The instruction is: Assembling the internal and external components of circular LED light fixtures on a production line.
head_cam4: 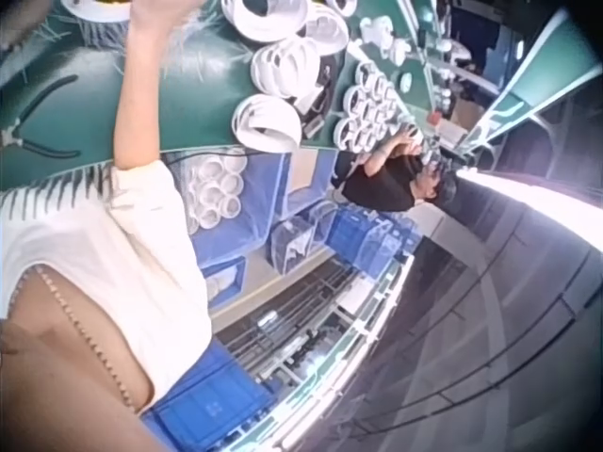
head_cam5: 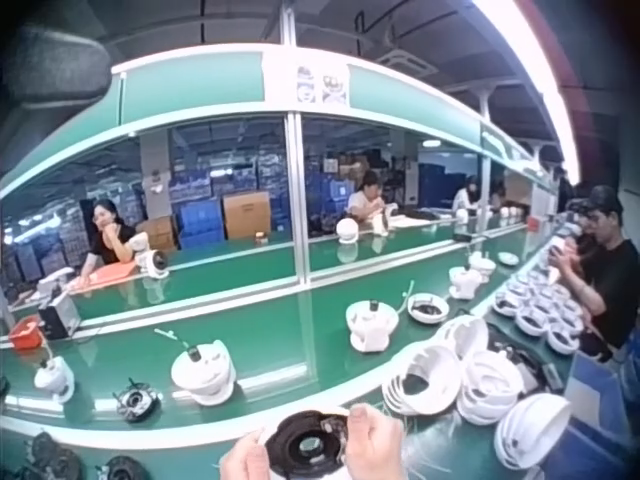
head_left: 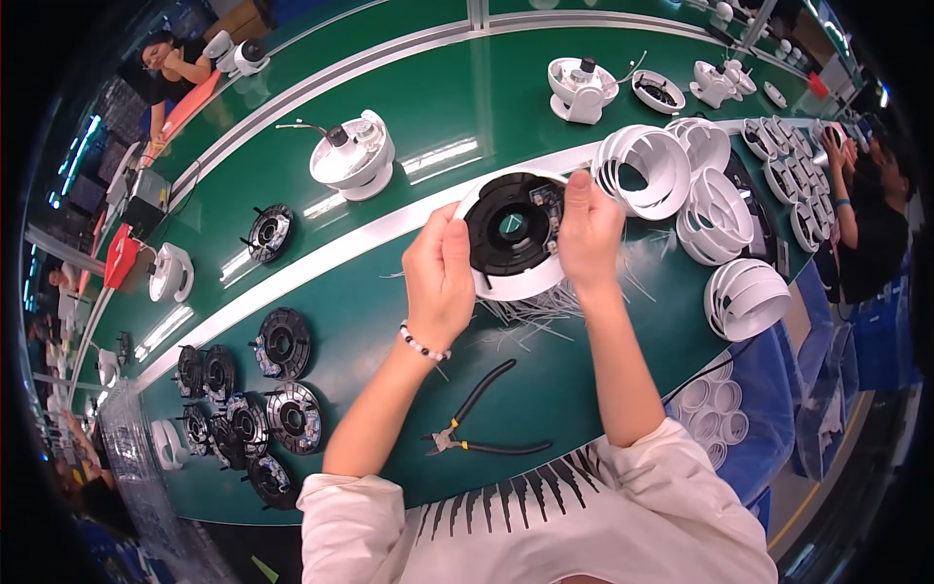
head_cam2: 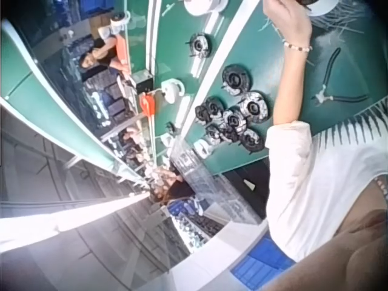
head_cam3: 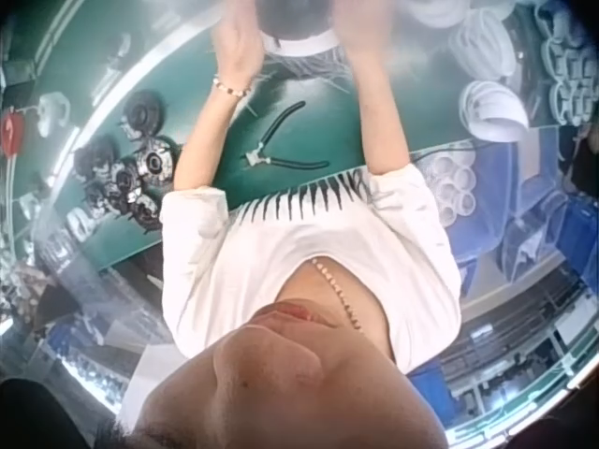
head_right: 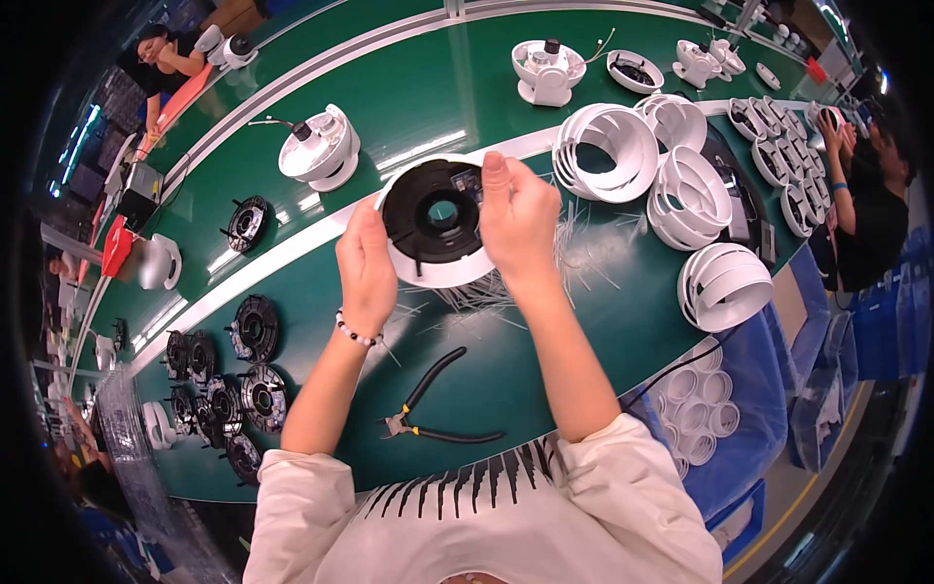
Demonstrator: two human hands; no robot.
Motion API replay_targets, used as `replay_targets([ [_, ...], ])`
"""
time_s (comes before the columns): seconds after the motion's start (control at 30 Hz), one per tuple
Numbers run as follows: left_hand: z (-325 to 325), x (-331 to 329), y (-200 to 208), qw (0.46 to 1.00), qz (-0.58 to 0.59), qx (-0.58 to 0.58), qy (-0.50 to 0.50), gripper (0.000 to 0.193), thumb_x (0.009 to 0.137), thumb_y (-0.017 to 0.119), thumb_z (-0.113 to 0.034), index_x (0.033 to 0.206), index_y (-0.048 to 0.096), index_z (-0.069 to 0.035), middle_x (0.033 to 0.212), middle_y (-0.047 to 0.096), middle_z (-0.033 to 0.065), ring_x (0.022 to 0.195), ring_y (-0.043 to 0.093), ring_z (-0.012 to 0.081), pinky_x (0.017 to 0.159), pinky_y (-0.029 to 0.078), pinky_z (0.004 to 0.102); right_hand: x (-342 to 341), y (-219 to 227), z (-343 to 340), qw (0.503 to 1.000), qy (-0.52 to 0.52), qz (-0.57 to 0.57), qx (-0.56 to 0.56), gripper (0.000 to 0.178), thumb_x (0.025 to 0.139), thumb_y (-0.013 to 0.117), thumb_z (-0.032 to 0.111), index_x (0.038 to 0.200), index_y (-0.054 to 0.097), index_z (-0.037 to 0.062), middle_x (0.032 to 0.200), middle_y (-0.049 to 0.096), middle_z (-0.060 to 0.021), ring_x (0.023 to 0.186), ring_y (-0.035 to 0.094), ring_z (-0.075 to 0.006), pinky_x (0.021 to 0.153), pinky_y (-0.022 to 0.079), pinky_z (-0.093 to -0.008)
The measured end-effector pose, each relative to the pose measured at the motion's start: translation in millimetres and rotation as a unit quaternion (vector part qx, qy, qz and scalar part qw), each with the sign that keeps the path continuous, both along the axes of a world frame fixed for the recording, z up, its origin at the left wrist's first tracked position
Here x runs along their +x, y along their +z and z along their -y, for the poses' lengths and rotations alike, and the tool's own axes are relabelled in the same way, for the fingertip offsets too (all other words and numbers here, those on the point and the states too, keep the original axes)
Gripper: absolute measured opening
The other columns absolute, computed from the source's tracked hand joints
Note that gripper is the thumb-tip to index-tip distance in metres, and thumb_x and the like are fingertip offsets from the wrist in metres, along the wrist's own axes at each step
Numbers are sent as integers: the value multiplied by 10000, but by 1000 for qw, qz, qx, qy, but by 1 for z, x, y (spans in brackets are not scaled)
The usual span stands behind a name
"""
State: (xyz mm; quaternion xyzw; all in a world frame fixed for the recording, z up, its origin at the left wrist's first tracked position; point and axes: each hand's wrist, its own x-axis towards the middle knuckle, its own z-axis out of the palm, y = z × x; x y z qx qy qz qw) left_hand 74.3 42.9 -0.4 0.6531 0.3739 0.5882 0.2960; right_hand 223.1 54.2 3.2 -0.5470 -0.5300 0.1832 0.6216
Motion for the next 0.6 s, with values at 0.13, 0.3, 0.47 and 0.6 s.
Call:
replay_targets([
  [0.13,-15,1,4,994,20,-75,80,371,904,433,-292,758,556,25,524,455,84,517,399,107,479,336,266,-11,-6,7,999,-20,26,4,547,884,386,454,609,456,-14,440,381,-107,418,357,-193,434,331,-327],
  [0.3,-18,-4,10,984,-110,-25,139,384,889,464,-300,686,528,20,480,429,70,449,383,128,437,329,276,-14,-10,9,999,-13,34,-20,510,897,383,405,602,436,-7,444,379,-133,406,363,-244,429,329,-338],
  [0.47,-22,-5,13,989,-100,9,110,403,885,472,-302,634,486,13,455,393,61,434,344,120,410,305,265,-12,-9,13,999,-23,38,29,483,908,366,369,610,400,-10,456,355,-141,410,349,-257,427,306,-346],
  [0.6,-26,-9,5,994,-61,-7,93,408,884,475,-299,615,471,8,464,369,41,450,315,94,409,290,254,-10,-11,12,999,-6,48,7,496,908,362,378,596,394,-7,456,355,-139,412,337,-267,429,304,-354],
])
